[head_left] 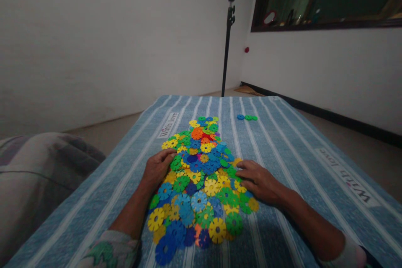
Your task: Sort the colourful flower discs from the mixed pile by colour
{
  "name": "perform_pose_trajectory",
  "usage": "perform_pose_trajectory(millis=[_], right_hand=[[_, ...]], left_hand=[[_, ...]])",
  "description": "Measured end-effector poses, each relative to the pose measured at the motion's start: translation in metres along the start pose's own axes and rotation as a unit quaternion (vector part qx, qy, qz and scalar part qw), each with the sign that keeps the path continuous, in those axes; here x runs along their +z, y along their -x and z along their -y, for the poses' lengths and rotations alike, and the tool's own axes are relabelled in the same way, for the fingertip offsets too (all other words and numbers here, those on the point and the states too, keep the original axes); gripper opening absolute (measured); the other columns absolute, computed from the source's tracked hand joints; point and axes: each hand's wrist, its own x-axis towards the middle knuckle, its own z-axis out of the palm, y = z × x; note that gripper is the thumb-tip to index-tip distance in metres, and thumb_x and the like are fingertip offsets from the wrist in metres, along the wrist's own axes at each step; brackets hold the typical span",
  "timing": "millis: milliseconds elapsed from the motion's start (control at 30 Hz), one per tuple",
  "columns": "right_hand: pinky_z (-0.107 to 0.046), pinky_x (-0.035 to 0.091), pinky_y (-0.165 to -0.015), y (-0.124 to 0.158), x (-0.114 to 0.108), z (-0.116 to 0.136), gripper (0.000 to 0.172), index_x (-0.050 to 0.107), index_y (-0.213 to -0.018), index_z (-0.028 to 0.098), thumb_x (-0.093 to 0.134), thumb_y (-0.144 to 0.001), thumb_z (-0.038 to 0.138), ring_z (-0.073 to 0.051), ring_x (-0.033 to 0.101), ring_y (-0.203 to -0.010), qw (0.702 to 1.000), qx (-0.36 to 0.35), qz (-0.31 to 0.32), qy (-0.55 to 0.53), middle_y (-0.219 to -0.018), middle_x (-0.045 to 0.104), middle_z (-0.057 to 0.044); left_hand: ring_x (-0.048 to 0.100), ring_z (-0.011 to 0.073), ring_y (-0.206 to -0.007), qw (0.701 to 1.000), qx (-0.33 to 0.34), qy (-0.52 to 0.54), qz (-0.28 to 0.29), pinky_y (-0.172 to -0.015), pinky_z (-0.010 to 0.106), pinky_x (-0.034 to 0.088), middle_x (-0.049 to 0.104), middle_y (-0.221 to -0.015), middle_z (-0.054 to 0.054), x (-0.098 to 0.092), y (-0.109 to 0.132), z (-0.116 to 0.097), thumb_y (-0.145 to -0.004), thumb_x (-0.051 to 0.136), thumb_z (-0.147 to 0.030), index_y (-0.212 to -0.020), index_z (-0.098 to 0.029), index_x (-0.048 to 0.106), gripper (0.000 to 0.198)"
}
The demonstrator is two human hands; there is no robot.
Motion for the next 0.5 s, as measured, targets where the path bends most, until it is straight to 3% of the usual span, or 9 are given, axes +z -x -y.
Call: perform_pose_trajectory(millis=[200, 500], right_hand=[[-0.038, 0.044, -0.094, -0.0010, -0.0034, -0.0011, 0.015, 0.066, -0.089, 0.018, 0.051, -0.090, 0.020, -0.022, 0.052, -0.108, 0.999, 0.011, 0.009, 0.035, -0.115, 0.059, -0.010], [-0.036, 0.045, -0.089, -0.0009, -0.0026, -0.0043, 0.022, 0.062, -0.080, 0.017, 0.046, -0.094, 0.023, -0.021, 0.054, -0.101, 0.997, 0.008, -0.001, 0.077, -0.104, 0.061, -0.011]], left_hand=[[0.060, 0.0164, -0.061, 1.000, -0.003, 0.004, 0.002, -0.060, 0.026, 0.049, 0.073, -0.077, 0.001, 0.0010, 0.0005, -0.0002, -0.066, 0.061, -0.050, -0.088, -0.018, 0.073, 0.041], [0.058, 0.0157, -0.058, 1.000, -0.010, 0.003, 0.004, -0.057, 0.026, 0.047, 0.071, -0.071, 0.000, 0.0001, 0.0016, -0.0025, -0.066, 0.061, -0.049, -0.087, -0.018, 0.073, 0.039]])
